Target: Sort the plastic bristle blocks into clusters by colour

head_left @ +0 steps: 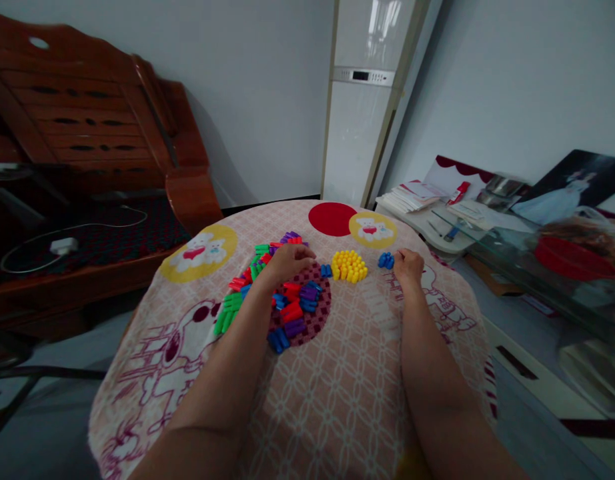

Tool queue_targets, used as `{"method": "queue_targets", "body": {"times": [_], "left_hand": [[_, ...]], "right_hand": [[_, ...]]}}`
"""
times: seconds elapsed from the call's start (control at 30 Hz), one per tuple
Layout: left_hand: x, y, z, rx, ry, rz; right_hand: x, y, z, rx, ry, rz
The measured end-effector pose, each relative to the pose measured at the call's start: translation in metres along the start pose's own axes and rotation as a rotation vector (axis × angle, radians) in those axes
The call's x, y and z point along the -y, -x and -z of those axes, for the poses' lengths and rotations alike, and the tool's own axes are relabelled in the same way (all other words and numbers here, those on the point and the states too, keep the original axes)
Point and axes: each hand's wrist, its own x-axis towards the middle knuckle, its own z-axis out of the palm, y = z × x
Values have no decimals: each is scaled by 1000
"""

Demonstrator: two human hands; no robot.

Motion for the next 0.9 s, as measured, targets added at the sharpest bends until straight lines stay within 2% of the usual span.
{"method": "queue_targets", "body": {"times": [0.1, 0.2, 0.37, 0.5, 0.6, 0.73, 0.8, 0.9], "left_hand": [[-2, 3, 5, 142, -204, -33], [-8, 7, 2, 252, -373, -68], [-13, 7, -17, 269, -572, -81], [-6, 5, -18, 294, -471, -72], [3, 1, -11, 243, -256, -60], [6, -4, -8, 143, 16, -49], [3, -6, -11, 92, 163, -51], [-3, -5, -17, 68, 306, -74]], "right_hand": [[8, 2, 9, -126, -50, -10], [21, 4, 21, -210, -112, 11], [45, 10, 32, -193, -228, 102], [59, 14, 32, -139, -368, 137], [71, 19, 29, 11, -491, 166], [96, 37, 22, 421, -618, 268], [109, 48, 15, 580, -659, 284], [122, 59, 6, 644, -742, 208]]}}
